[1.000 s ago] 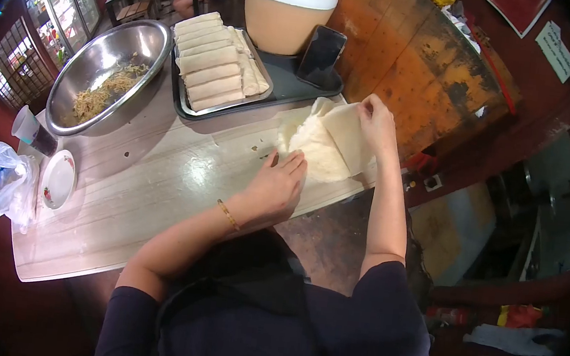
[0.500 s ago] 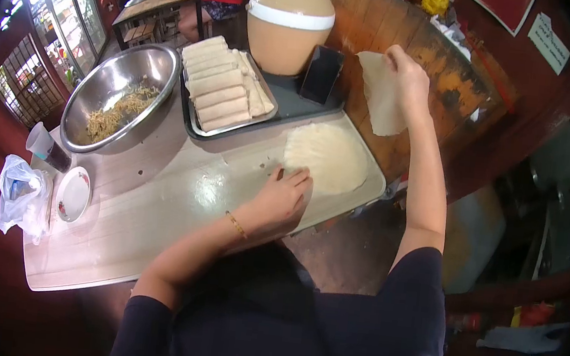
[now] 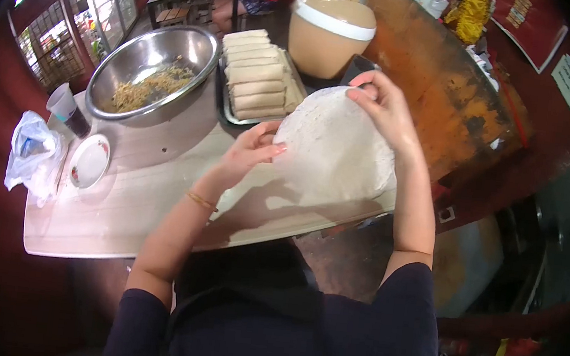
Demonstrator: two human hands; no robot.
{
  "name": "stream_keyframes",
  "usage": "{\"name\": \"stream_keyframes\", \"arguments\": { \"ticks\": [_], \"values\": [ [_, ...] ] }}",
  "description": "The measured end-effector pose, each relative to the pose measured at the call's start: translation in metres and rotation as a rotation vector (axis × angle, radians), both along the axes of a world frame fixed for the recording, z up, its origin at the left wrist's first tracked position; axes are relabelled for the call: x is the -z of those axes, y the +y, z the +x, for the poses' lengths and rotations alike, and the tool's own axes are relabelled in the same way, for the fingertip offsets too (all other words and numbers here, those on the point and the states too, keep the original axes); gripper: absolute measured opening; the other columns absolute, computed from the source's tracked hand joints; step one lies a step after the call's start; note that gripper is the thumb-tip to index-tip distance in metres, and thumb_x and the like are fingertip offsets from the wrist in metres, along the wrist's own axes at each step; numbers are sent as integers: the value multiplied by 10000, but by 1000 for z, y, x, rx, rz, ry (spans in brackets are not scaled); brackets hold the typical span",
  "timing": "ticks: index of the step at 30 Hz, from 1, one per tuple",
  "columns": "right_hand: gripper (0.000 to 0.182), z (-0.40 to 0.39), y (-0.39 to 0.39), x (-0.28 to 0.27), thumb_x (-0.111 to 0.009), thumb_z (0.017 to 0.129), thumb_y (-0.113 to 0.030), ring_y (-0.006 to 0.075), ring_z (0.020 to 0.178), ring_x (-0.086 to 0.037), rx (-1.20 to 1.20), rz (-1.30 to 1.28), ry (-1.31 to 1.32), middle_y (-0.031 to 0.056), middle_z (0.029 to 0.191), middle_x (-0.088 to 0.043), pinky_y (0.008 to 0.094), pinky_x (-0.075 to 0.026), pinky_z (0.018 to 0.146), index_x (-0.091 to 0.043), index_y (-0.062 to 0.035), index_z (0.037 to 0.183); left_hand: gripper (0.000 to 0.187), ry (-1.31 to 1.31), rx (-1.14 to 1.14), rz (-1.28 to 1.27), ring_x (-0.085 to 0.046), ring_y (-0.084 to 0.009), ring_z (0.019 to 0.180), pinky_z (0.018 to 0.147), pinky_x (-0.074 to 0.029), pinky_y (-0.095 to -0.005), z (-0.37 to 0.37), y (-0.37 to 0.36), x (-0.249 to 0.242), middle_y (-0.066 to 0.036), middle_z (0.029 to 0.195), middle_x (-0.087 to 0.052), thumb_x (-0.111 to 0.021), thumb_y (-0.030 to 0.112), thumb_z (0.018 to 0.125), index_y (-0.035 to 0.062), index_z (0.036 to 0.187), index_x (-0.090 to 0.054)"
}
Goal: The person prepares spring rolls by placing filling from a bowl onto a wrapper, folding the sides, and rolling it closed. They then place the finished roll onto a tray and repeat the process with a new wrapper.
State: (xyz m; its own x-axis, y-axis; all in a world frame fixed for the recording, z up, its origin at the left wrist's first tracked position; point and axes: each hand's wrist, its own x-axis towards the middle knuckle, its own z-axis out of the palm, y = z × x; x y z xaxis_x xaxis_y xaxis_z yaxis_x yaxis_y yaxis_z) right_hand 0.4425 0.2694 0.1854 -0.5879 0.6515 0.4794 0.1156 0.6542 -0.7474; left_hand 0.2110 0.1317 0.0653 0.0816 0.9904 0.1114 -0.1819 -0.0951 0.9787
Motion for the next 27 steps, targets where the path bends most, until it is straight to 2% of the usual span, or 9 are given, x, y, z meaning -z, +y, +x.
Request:
{"name": "stream_keyframes", "arguments": {
  "ticks": [1,7,9,14,18,19,21,24,27],
  "values": [
    [157,-11,8,25,-704,888,-124,17,633,-408,-57,-144,-12,-85,670,-461,204,-334,552,-606,-57,991,428,-31,-19,-10,-609,-64,899,796,-478,-240,-5,-17,-5,-11,1003,-682,-666,174,910,28,1291,-538],
    [300,-86,-23,131,-718,864,-109,27,630,-525,-428,-473,-232,-34,741,-611,194,-392,537,-574,-52,1122,156,281,-302,-149,-576,-54,793,715,-461,-220,-83,-110,16,15,894,-654,-639,125,919,33,1045,-647],
    [306,-118,-36,149,-717,834,-74,76,631,-604,-520,-554,-265,49,756,-670,225,-463,513,-574,2,1093,107,339,-382,-144,-556,-36,770,692,-438,-207,-113,-133,13,40,860,-635,-625,120,927,50,1004,-647],
    [346,-183,-53,163,-711,808,-60,119,560,-601,-601,-400,-341,101,747,-677,249,-482,498,-572,57,1102,110,511,-543,-94,-539,-53,723,662,-439,-224,-181,-152,31,19,794,-615,-617,83,918,-9,971,-645],
    [312,-206,-46,171,-724,823,-78,108,669,-623,-474,-175,-309,55,759,-667,273,-492,561,-582,19,1083,114,573,-627,-25,-537,-44,718,637,-432,-222,-198,-141,40,18,786,-622,-610,106,927,5,953,-656],
    [307,-210,-42,167,-732,817,-97,113,678,-624,-457,-75,-249,52,763,-667,287,-499,580,-592,16,1066,126,603,-648,-50,-556,-62,728,644,-447,-238,-199,-136,43,-4,795,-638,-620,121,918,6,952,-660],
    [327,-211,-40,155,-718,798,-131,218,770,-660,-354,-30,-361,115,844,-688,351,-515,705,-601,6,1072,160,740,-741,5,-611,-129,750,669,-483,-288,-203,-126,43,-67,831,-672,-640,150,895,7,962,-668],
    [284,-198,-46,146,-715,833,-160,259,826,-669,-287,117,-195,125,942,-681,360,-522,744,-605,-25,1057,225,997,-871,93,-683,-280,826,749,-525,-381,-190,-127,35,-171,921,-690,-662,177,861,-3,995,-673],
    [227,-166,-62,118,-704,858,-149,253,819,-669,-217,218,-129,122,912,-675,339,-525,739,-615,-29,1028,250,1026,-875,57,-678,-325,866,759,-529,-394,-176,-126,22,-180,958,-690,-659,204,869,6,1020,-674]
  ]
}}
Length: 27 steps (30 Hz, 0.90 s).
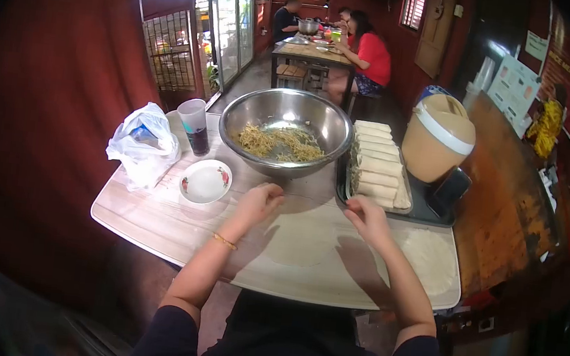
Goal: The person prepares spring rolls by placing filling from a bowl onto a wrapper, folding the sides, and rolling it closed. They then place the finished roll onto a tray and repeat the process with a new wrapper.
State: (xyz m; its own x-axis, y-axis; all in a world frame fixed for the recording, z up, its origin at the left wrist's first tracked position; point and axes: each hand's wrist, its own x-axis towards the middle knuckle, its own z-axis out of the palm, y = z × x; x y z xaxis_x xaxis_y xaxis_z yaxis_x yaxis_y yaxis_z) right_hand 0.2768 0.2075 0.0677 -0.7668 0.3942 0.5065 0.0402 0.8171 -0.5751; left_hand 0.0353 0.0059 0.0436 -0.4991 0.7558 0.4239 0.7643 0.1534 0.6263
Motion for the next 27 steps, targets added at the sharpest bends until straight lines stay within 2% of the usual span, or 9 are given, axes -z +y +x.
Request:
{"name": "stream_keyframes", "arguments": {
  "ticks": [2,4,6,9,12,14,17,23,27],
  "values": [
    [200,24,-5,-12,-696,869,-121,203,792,-663,-29,-59,-36,106,886,-678,305,-521,700,-627,-22,1028,286,-160,151,-29,-671,-335,889,778,-526,-401,10,2,-1,-170,992,-680,-661,233,874,11,1054,-664],
    [174,42,-6,-11,-687,881,-94,154,764,-658,-55,-123,-80,89,859,-682,270,-517,662,-639,-14,1028,293,-151,227,-54,-668,-301,904,787,-524,-382,20,4,-2,-168,1031,-667,-656,223,887,2,1079,-651],
    [116,59,-5,-1,-675,886,-76,128,695,-619,88,-68,-17,66,792,-664,255,-497,617,-656,-4,976,301,-139,307,-76,-666,-267,920,797,-521,-363,30,9,-5,-166,1069,-654,-652,213,900,-7,1105,-638],
    [76,78,6,19,-680,868,-49,193,664,-628,223,-98,42,105,762,-652,295,-498,621,-649,10,903,284,-92,397,-108,-646,-298,976,820,-517,-374,43,18,-11,-172,1130,-619,-623,202,913,4,1116,-633],
    [64,86,16,40,-671,871,-36,168,650,-616,365,-183,88,99,740,-647,284,-491,619,-655,14,907,274,-62,454,-5,-631,-325,1006,845,-514,-391,50,26,-6,-165,1176,-609,-608,207,919,17,1114,-638],
    [61,87,20,45,-669,873,-34,161,642,-610,373,-184,78,96,732,-646,282,-489,616,-659,14,910,261,113,389,142,-623,-337,1023,864,-512,-399,52,30,1,-156,1226,-594,-605,211,920,30,1104,-643],
    [57,83,20,46,-664,876,-31,149,631,-604,367,-167,77,92,721,-644,278,-487,607,-664,12,914,238,6,360,8,-614,-342,1046,883,-507,-402,53,24,10,-155,1224,-600,-606,197,917,29,1083,-643],
    [58,75,5,42,-671,874,-34,147,630,-604,338,-200,-1,94,723,-647,272,-483,589,-671,5,918,185,84,417,25,-603,-343,1015,850,-507,-409,55,19,5,-144,1107,-623,-591,110,891,-4,1035,-612],
    [59,76,7,42,-680,867,-30,159,627,-604,333,-156,-10,101,733,-650,276,-481,584,-672,3,915,169,1,434,-35,-605,-347,983,827,-507,-416,69,15,-9,-153,1048,-622,-587,90,882,-13,1015,-602]
  ]
}}
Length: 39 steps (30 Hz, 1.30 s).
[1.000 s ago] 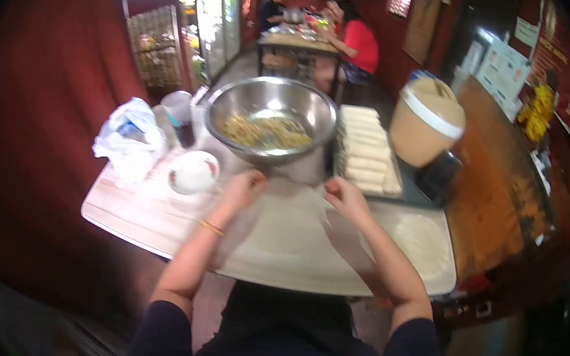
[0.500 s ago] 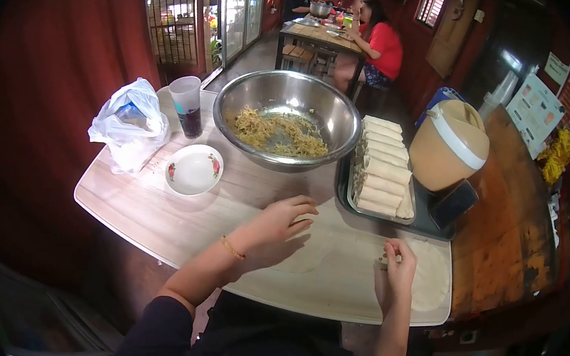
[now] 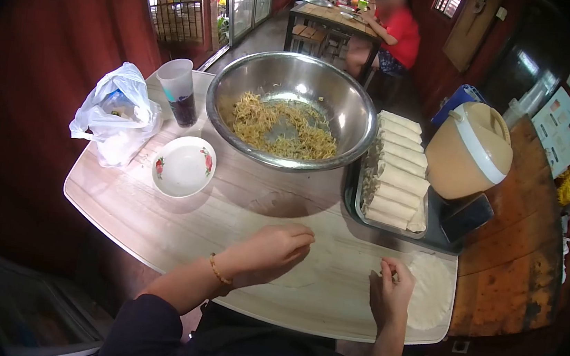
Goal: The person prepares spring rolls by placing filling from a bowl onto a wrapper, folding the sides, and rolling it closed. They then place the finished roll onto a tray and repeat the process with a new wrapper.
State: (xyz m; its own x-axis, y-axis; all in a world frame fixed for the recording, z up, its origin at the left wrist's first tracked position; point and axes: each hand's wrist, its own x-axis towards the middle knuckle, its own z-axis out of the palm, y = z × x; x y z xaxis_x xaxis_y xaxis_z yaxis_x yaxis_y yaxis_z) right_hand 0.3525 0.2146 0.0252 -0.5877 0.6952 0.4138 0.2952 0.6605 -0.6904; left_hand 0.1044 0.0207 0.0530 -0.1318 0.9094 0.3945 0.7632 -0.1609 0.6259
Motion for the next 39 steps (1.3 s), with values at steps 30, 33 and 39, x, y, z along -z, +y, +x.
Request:
{"name": "stream_keyframes", "arguments": {
  "ticks": [30,33,39],
  "values": [
    [65,1,-2,-4,-685,865,-42,174,650,-637,28,-23,7,99,765,-663,283,-508,593,-669,-5,915,156,-3,140,-48,-662,-317,849,740,-543,-381,10,0,-2,-111,983,-677,-691,85,798,44,944,-653],
    [68,3,0,-6,-684,867,-46,181,653,-640,19,-32,-19,107,768,-662,286,-511,594,-668,-3,917,158,12,156,-27,-664,-320,841,733,-543,-377,11,-1,-7,-107,975,-680,-693,84,794,47,940,-648],
    [69,2,1,-3,-678,872,-59,204,652,-643,-2,-17,-4,122,771,-658,292,-512,596,-666,-3,910,96,3,161,35,-626,-345,791,677,-510,-412,4,0,-7,-128,894,-639,-631,46,818,21,908,-608]
  ]
}}
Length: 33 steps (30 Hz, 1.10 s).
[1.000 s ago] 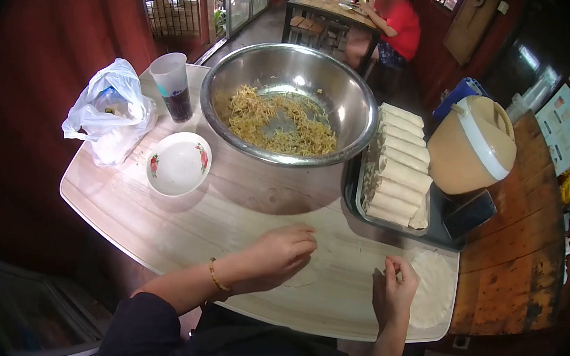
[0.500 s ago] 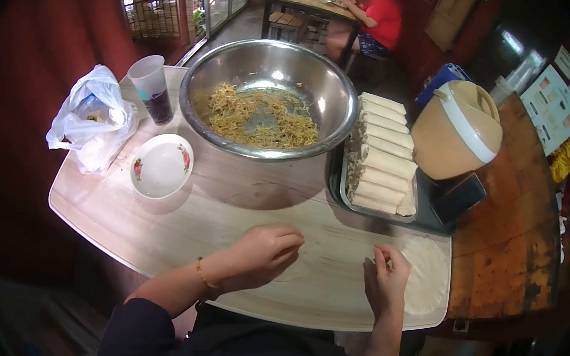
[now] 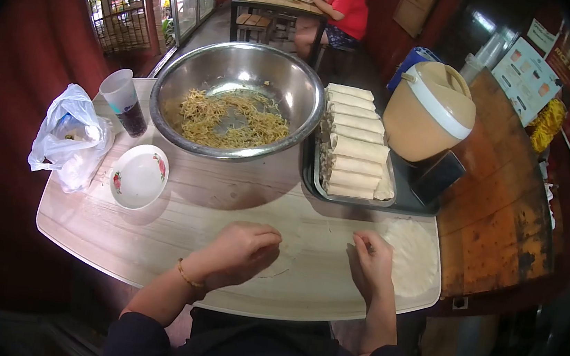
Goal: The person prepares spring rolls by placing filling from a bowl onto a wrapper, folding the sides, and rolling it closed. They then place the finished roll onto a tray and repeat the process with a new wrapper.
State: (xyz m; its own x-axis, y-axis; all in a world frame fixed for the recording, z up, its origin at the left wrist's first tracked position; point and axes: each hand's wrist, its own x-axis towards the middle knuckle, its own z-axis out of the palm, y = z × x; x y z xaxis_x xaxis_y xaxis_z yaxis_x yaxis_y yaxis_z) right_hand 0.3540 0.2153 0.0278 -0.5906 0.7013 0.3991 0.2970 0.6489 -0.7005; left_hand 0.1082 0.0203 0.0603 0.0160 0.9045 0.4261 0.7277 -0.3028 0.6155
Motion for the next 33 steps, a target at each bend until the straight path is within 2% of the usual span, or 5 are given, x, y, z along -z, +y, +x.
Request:
{"name": "stream_keyframes", "arguments": {
  "ticks": [7,9,13,15,33],
  "values": [
    [80,6,11,6,-694,845,-72,257,688,-660,-13,12,-54,142,794,-666,336,-528,631,-665,-16,894,112,-15,-199,0,-641,-336,765,660,-519,-406,-23,0,13,-132,876,-654,-643,82,840,37,943,-647],
    [86,19,14,-6,-684,837,-60,261,685,-633,78,403,-190,139,786,-658,349,-509,637,-655,-1,893,122,-21,-264,8,-649,-331,758,651,-524,-402,-25,-1,19,-132,889,-668,-645,92,844,42,955,-660],
    [154,49,4,-34,-717,787,-75,297,718,-629,161,195,-278,152,819,-649,383,-504,657,-647,-12,909,136,-29,-280,-15,-660,-323,775,659,-529,-397,-24,-2,17,-139,915,-687,-635,96,853,41,972,-669],
    [224,70,4,-32,-745,750,-90,293,731,-632,159,219,-544,144,836,-637,384,-500,676,-645,-17,938,140,-35,-235,-17,-650,-334,794,679,-521,-402,-20,-1,17,-148,892,-677,-629,97,852,54,981,-664],
    [234,91,-3,-24,-760,688,-54,318,823,-626,208,158,-567,118,832,-614,417,-493,721,-644,-49,892,97,1,-169,-55,-604,-350,719,607,-463,-432,-13,-1,18,-141,755,-607,-601,150,851,62,828,-566]
  ]
}}
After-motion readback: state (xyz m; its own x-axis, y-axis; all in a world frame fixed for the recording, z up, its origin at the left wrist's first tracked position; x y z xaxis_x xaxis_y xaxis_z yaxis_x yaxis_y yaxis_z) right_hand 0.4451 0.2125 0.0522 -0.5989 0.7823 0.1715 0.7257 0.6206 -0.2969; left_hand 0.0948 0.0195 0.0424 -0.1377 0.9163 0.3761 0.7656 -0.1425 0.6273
